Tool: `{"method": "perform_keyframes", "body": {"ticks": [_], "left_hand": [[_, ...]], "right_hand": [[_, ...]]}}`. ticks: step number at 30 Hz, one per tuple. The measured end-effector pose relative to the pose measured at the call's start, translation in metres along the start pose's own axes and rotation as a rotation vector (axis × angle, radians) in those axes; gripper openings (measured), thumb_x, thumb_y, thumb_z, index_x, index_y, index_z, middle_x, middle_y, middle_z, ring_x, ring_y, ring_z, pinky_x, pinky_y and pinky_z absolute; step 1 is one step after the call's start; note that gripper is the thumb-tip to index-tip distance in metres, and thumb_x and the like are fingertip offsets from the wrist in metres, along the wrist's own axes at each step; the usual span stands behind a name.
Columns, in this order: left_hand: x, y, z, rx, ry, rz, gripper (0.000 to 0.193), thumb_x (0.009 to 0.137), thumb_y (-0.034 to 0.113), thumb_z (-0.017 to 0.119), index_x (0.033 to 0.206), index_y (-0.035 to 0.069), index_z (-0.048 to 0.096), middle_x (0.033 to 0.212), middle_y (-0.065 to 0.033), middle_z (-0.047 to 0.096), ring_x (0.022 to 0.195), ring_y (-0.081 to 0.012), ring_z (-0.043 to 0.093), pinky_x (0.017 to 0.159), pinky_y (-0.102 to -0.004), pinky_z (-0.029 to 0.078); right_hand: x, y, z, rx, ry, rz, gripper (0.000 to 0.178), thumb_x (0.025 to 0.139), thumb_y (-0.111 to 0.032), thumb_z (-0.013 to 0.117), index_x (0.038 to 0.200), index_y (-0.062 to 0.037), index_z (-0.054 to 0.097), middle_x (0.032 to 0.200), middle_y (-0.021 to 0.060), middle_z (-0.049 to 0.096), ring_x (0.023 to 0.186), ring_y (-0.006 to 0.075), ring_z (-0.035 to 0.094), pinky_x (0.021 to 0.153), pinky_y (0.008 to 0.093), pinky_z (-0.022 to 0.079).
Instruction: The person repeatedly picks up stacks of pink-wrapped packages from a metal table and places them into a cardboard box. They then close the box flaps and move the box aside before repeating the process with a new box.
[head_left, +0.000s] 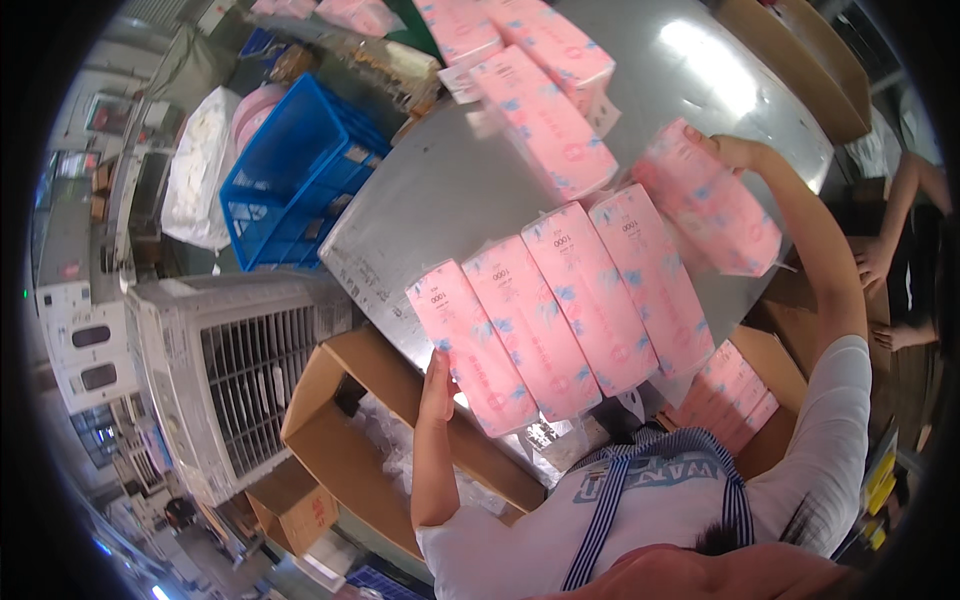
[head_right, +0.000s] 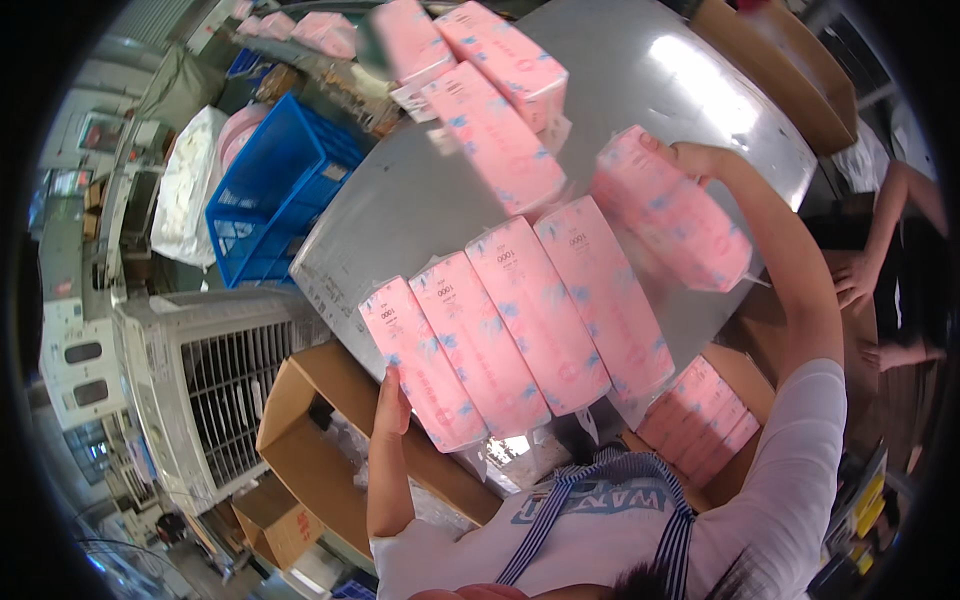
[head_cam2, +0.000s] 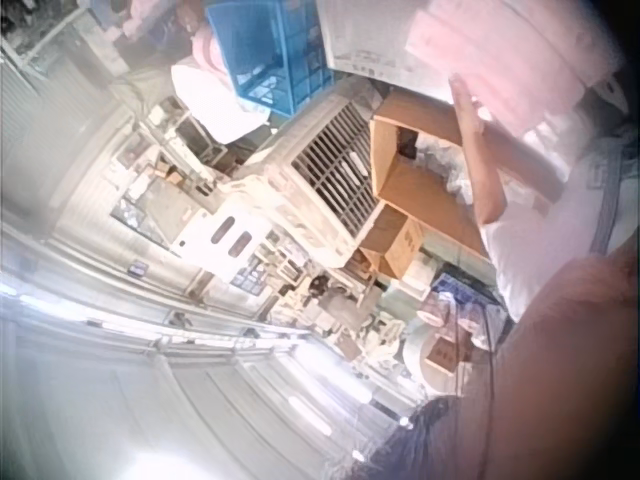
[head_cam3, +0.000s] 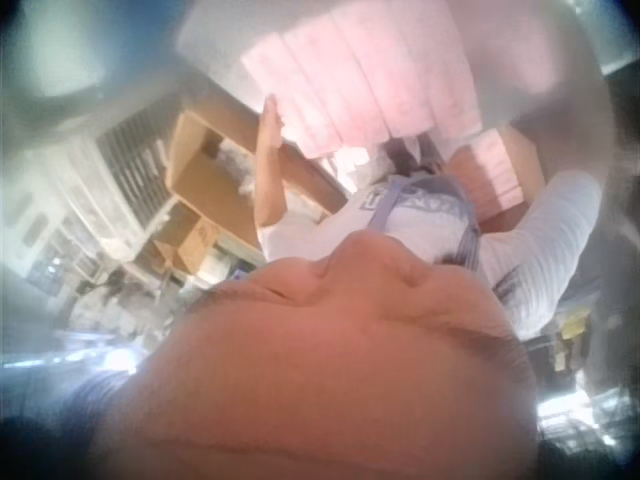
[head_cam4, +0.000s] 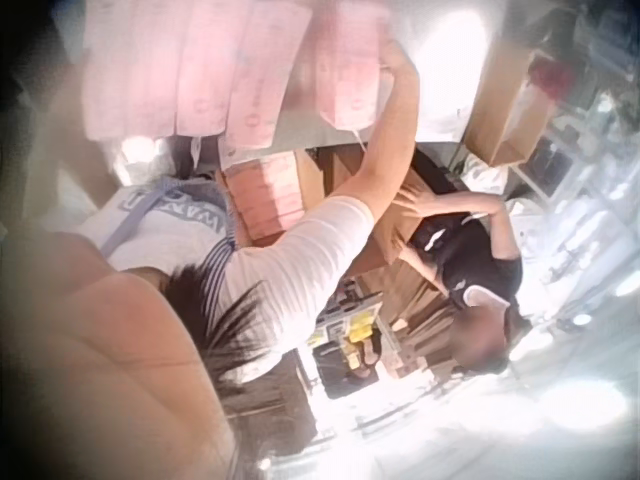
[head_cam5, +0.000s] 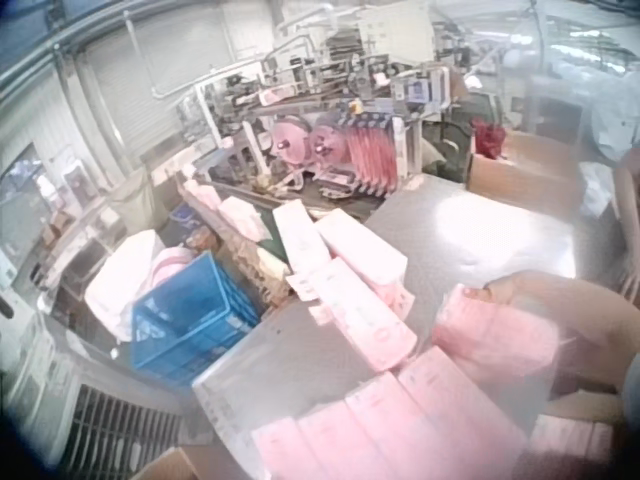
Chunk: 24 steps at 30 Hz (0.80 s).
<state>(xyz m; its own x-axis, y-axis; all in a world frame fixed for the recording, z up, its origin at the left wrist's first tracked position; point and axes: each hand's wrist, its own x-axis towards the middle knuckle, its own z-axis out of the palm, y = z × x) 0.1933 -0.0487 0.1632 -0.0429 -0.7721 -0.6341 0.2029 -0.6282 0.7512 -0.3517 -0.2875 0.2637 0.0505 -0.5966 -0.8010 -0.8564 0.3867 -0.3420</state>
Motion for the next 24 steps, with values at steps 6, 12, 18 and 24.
{"method": "perform_keyframes", "body": {"ticks": [6,12,18,24], "left_hand": [[0.023,0.022,0.037,-0.081,-0.109,-0.117,0.054,0.095,0.043,0.041,0.133,0.003,0.042,0.131,-0.0072,0.051,0.117,-0.0213,0.052,0.092,-0.0371,0.047],[0.038,0.024,0.026,-0.176,-0.123,-0.051,0.046,0.091,0.028,0.046,0.128,0.002,0.047,0.125,-0.0091,0.056,0.113,-0.0238,0.054,0.098,-0.0393,0.041],[-0.012,0.041,0.001,-0.247,-0.242,0.156,0.050,0.094,0.033,0.045,0.135,0.007,0.040,0.131,-0.0091,0.050,0.117,-0.0245,0.052,0.101,-0.0427,0.041],[-0.030,0.014,0.053,-0.132,-0.335,0.146,0.071,0.091,0.052,0.042,0.146,0.011,0.023,0.148,-0.0088,0.027,0.134,-0.0252,0.030,0.108,-0.0429,0.031]], "right_hand": [[-0.008,0.091,0.105,0.828,-0.042,-0.195,0.082,0.087,-0.069,0.033,0.139,-0.0059,0.039,0.135,0.0133,0.048,0.119,0.0243,0.051,0.095,0.0387,0.046],[-0.067,0.106,0.133,1.090,0.077,-0.316,0.059,0.093,-0.042,0.049,0.137,-0.0039,0.040,0.132,0.0140,0.050,0.117,0.0223,0.052,0.096,0.0364,0.046],[-0.150,0.116,0.166,1.314,0.194,-0.362,0.059,0.093,-0.041,0.049,0.138,-0.0044,0.037,0.134,0.0124,0.048,0.118,0.0217,0.051,0.098,0.0371,0.044],[-0.156,0.119,0.214,1.505,0.264,-0.379,0.060,0.093,-0.042,0.049,0.138,-0.0047,0.036,0.134,0.0125,0.048,0.118,0.0220,0.051,0.098,0.0375,0.044]]}}
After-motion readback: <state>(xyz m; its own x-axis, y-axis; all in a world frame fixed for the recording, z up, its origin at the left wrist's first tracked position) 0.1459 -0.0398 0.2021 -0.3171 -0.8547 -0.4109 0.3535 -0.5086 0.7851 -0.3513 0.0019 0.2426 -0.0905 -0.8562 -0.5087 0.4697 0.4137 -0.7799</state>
